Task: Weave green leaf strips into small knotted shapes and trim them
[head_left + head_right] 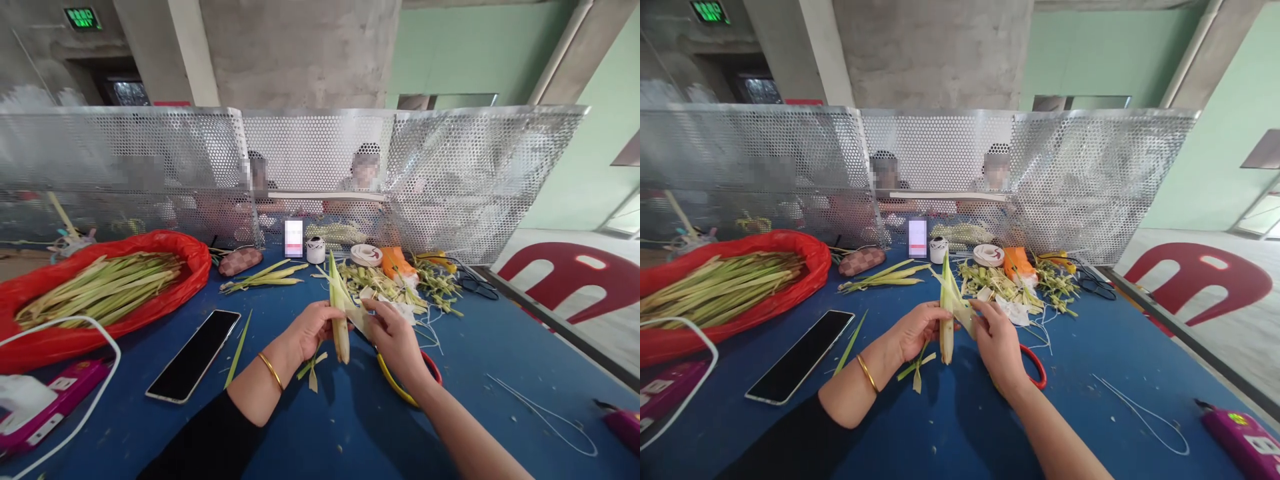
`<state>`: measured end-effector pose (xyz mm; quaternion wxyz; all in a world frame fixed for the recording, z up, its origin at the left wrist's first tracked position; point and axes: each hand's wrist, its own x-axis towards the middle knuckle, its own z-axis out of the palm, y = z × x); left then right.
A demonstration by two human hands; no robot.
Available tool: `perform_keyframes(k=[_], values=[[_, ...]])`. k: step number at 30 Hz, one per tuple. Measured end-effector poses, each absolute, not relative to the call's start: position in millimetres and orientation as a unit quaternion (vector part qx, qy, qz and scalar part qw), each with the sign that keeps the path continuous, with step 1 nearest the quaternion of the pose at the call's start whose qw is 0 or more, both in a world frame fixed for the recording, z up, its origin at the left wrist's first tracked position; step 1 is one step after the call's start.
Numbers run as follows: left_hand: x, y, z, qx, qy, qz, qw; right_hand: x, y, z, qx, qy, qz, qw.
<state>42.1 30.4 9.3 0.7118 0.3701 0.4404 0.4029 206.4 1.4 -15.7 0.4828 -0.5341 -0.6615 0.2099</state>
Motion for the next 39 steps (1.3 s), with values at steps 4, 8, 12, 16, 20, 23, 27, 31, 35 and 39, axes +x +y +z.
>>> perform_keyframes(k=[4, 8, 12, 16, 20, 23, 27, 31, 35, 39], values=[[44.3, 27.7, 10.1, 0.379, 0.431, 0.401, 0.714, 202.0, 3.9, -20.1, -0.483, -0.68, 0.253, 0.49], [45.0, 27.3, 9.3, 0.357, 0.436, 0.412, 0.716, 200.0, 6.9, -24.8, -0.48, -0.598, 0.332, 0.55], [42.4, 33.0, 2.6, 0.31, 0.455, 0.454, 0.7, 204.0, 7.7, -20.9, -0.489, -0.474, 0.419, 0.6], [36.0, 40.5, -1.3, 0.273, 0.475, 0.494, 0.675, 213.7, 10.2, -16.1, -0.497, -0.419, 0.452, 0.611], [33.2, 42.8, 0.2, 0.26, 0.474, 0.498, 0.678, 231.5, 21.2, -19.6, -0.558, -0.453, 0.422, 0.553], [35.5, 40.6, 1.6, 0.257, 0.469, 0.48, 0.696, 249.8, 31.2, -19.9, -0.596, -0.451, 0.374, 0.55], [39.9, 35.0, 5.4, 0.27, 0.448, 0.453, 0.721, 261.6, 31.6, -8.9, -0.654, -0.443, 0.208, 0.577], [43.1, 29.7, 11.0, 0.293, 0.416, 0.446, 0.736, 234.7, 15.3, -2.5, -0.567, -0.602, 0.261, 0.498], [44.8, 27.7, 13.6, 0.304, 0.404, 0.439, 0.743, 202.3, 3.0, -9.2, -0.492, -0.669, 0.352, 0.433], [39.9, 31.6, 14.6, 0.284, 0.431, 0.435, 0.738, 211.8, 6.7, -10.9, -0.577, -0.648, 0.276, 0.414]])
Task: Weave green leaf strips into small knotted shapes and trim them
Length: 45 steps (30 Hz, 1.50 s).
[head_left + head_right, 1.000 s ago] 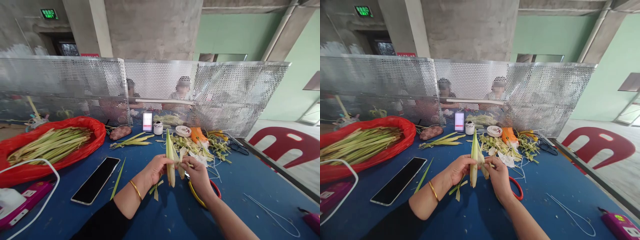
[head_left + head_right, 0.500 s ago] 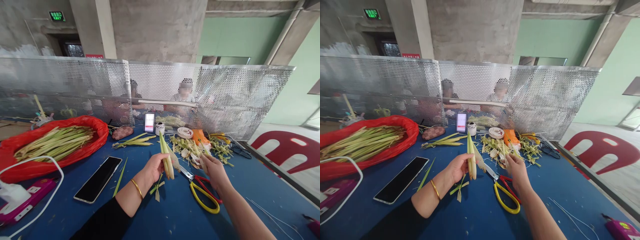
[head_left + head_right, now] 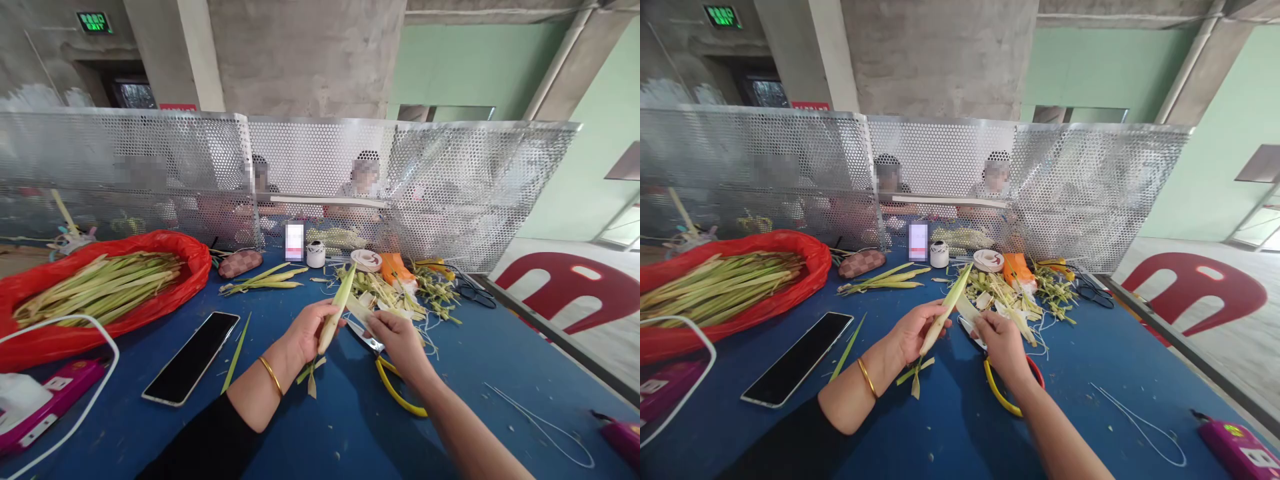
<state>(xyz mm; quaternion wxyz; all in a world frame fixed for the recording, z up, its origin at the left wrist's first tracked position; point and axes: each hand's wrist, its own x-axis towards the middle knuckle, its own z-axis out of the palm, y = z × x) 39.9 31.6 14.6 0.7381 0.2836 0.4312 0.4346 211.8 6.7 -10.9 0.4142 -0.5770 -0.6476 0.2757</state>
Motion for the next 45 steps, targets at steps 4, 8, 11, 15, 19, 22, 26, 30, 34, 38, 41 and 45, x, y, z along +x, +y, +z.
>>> perform_keyframes(k=[4, 8, 11, 15, 19, 22, 26, 30, 34, 38, 41, 45], values=[[28.1, 38.4, 18.5, 0.249, 0.461, 0.415, 0.744, 243.8, 15.9, -4.2, -0.615, -0.649, 0.234, 0.382], [17.8, 44.3, 24.6, 0.231, 0.458, 0.44, 0.737, 271.7, 20.6, 3.2, -0.669, -0.624, 0.182, 0.361], [10.8, 51.3, 28.0, 0.227, 0.451, 0.493, 0.709, 289.5, 22.8, 7.2, -0.708, -0.587, 0.153, 0.361], [-7.3, 69.2, 29.3, 0.23, 0.452, 0.596, 0.622, 299.5, 27.3, 4.2, -0.715, -0.56, 0.175, 0.381], [-34.4, 85.5, 30.3, 0.234, 0.514, 0.651, 0.507, 287.2, 31.5, -6.1, -0.665, -0.57, 0.264, 0.405], [-35.9, 78.2, 37.3, 0.247, 0.553, 0.686, 0.403, 273.9, 30.5, -8.1, -0.635, -0.581, 0.297, 0.413], [10.3, 35.9, 43.6, 0.536, 0.505, 0.622, 0.265, 256.0, 19.4, -0.6, -0.606, -0.61, 0.313, 0.404], [58.5, -3.5, 31.1, 0.734, 0.458, 0.438, 0.245, 238.2, 2.2, 9.4, -0.542, -0.673, 0.335, 0.376], [60.5, -12.0, 20.7, 0.734, 0.493, 0.362, 0.295, 237.8, -3.0, 18.0, -0.512, -0.716, 0.335, 0.336], [49.5, -11.6, 18.6, 0.655, 0.554, 0.357, 0.369, 256.2, 5.3, 19.5, -0.578, -0.7, 0.247, 0.339], [47.6, -12.5, 13.8, 0.585, 0.582, 0.357, 0.437, 267.2, 3.2, 9.9, -0.634, -0.68, 0.172, 0.324], [47.2, -9.7, 5.4, 0.547, 0.598, 0.378, 0.448, 264.2, -13.8, -15.3, -0.646, -0.716, 0.143, 0.225]])
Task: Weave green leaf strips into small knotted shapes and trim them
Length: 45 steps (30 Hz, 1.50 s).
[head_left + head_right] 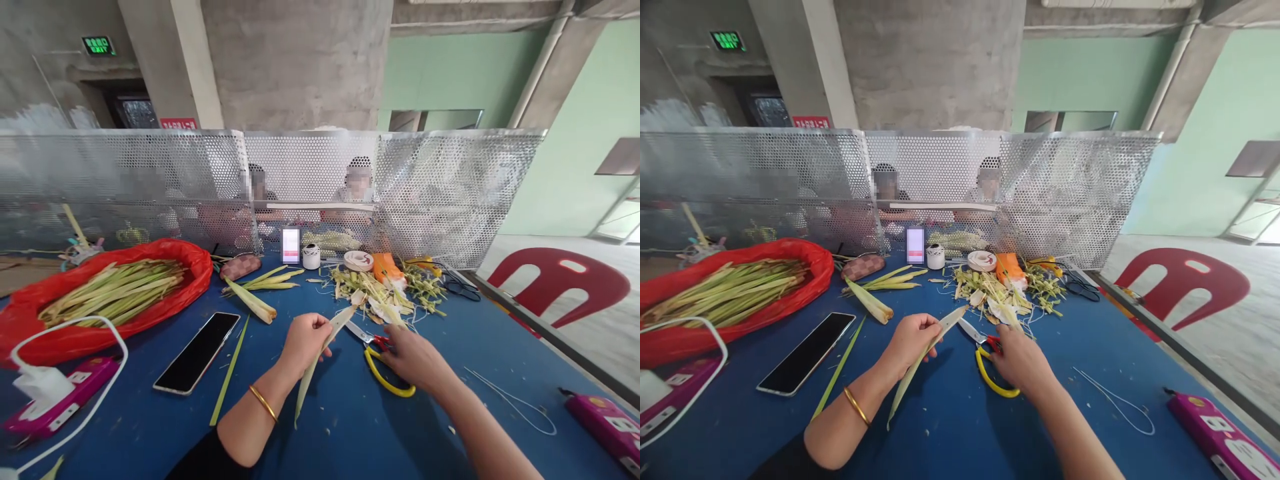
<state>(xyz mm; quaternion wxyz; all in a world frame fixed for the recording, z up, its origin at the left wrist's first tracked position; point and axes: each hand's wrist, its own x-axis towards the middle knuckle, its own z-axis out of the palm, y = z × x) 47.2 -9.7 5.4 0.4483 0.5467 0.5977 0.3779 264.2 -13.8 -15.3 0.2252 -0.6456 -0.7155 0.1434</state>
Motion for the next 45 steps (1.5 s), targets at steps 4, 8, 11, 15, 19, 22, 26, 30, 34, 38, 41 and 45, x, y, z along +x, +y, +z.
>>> perform_keyframes(k=[4, 8, 11, 15, 19, 22, 26, 30, 34, 38, 41, 45], values=[[47.1, -2.4, 0.4, 0.53, 0.602, 0.392, 0.45, 255.1, -19.6, -32.7, -0.65, -0.733, 0.126, 0.153], [46.6, 9.6, -4.0, 0.52, 0.613, 0.405, 0.435, 256.6, -10.6, -33.5, -0.66, -0.714, 0.171, 0.156], [43.4, 22.8, -7.8, 0.508, 0.631, 0.424, 0.406, 259.0, -6.6, -29.2, -0.646, -0.694, 0.242, 0.206], [39.1, 41.1, -10.7, 0.505, 0.647, 0.44, 0.365, 257.3, -11.8, -21.1, -0.585, -0.553, 0.488, 0.338], [41.4, 53.7, -9.9, 0.516, 0.643, 0.45, 0.343, 254.8, -20.4, -11.4, -0.53, -0.529, 0.542, 0.381], [48.0, 59.3, -8.7, 0.528, 0.629, 0.459, 0.34, 255.7, -23.3, -5.4, -0.528, -0.537, 0.547, 0.366], [59.8, 61.7, -10.1, 0.547, 0.597, 0.447, 0.38, 257.7, -22.3, -3.0, -0.534, -0.547, 0.531, 0.366], [67.6, 59.1, -13.8, 0.566, 0.558, 0.416, 0.441, 258.3, -15.4, -10.2, -0.543, -0.552, 0.513, 0.37], [67.0, 56.5, -14.4, 0.565, 0.546, 0.405, 0.467, 256.8, -5.8, -21.2, -0.552, -0.577, 0.481, 0.361], [63.7, 56.1, -12.6, 0.552, 0.548, 0.408, 0.478, 253.7, -1.7, -27.4, -0.57, -0.589, 0.449, 0.355], [62.4, 55.5, -11.3, 0.543, 0.549, 0.411, 0.485, 254.2, 0.5, -31.4, -0.588, -0.597, 0.416, 0.352], [60.1, 51.6, -6.8, 0.528, 0.55, 0.421, 0.492, 260.2, 2.8, -33.7, -0.602, -0.607, 0.38, 0.353]])
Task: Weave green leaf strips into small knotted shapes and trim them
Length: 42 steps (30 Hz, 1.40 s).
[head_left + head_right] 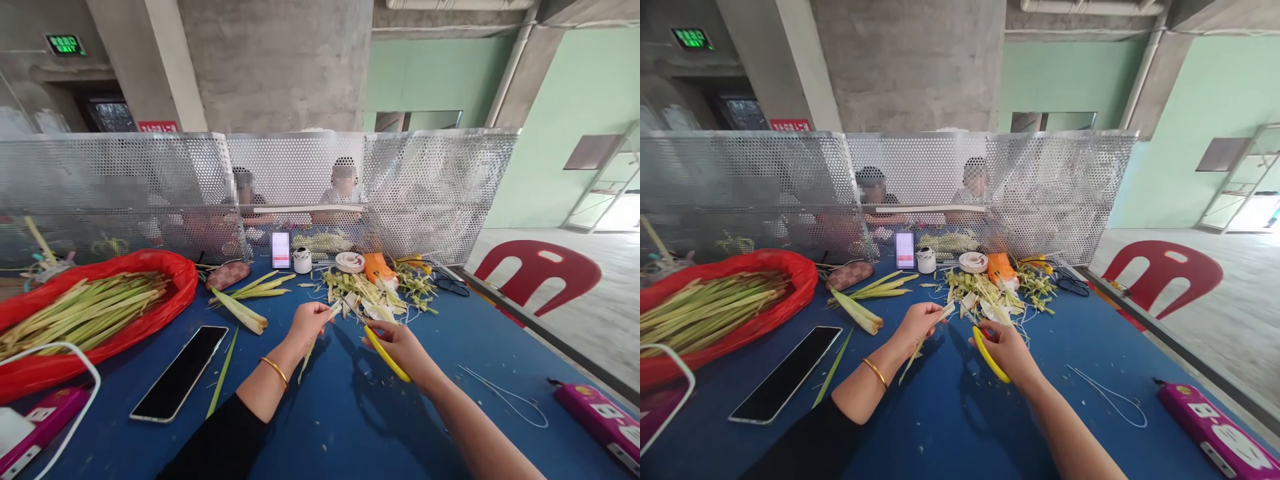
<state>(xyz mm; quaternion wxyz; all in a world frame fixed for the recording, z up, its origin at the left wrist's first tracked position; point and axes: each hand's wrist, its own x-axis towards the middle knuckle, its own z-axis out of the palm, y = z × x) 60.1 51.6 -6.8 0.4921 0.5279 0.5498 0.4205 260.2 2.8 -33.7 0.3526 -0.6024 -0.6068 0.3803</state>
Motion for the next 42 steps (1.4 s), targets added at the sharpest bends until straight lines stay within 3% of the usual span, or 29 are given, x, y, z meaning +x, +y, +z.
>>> perform_keyframes(k=[3, 8, 11, 18, 22, 28, 33, 36, 39, 42], values=[[56.0, 43.3, 1.7, 0.509, 0.551, 0.439, 0.495, 260.9, -2.4, -28.9, -0.621, -0.664, 0.284, 0.304], [47.0, 16.1, 16.3, 0.478, 0.548, 0.455, 0.515, 244.6, -24.8, -16.8, -0.64, -0.751, 0.113, 0.119], [43.4, -1.6, 16.9, 0.463, 0.546, 0.46, 0.526, 238.1, -33.6, -10.9, -0.621, -0.775, 0.07, 0.09], [43.9, -15.9, 10.5, 0.439, 0.548, 0.449, 0.552, 259.3, -13.1, 3.7, -0.674, -0.706, 0.089, 0.201], [46.6, -15.5, 9.5, 0.449, 0.55, 0.456, 0.537, 253.7, -2.8, 8.0, -0.627, -0.718, 0.188, 0.237], [46.2, -16.4, 3.9, 0.488, 0.529, 0.459, 0.522, 210.5, -3.7, 11.1, -0.5, -0.598, 0.469, 0.415], [46.9, -16.7, 2.9, 0.496, 0.519, 0.439, 0.54, 202.8, -3.1, 11.7, -0.469, -0.567, 0.505, 0.451], [47.5, -16.6, 2.9, 0.483, 0.518, 0.435, 0.556, 217.6, -10.6, 8.0, -0.563, -0.666, 0.354, 0.338], [47.3, -15.7, 1.4, 0.471, 0.521, 0.443, 0.557, 232.3, -27.5, 0.1, -0.628, -0.762, 0.129, 0.087], [46.6, -14.5, -0.9, 0.468, 0.52, 0.455, 0.551, 237.6, -41.7, -11.2, -0.626, -0.777, 0.071, 0.0]])
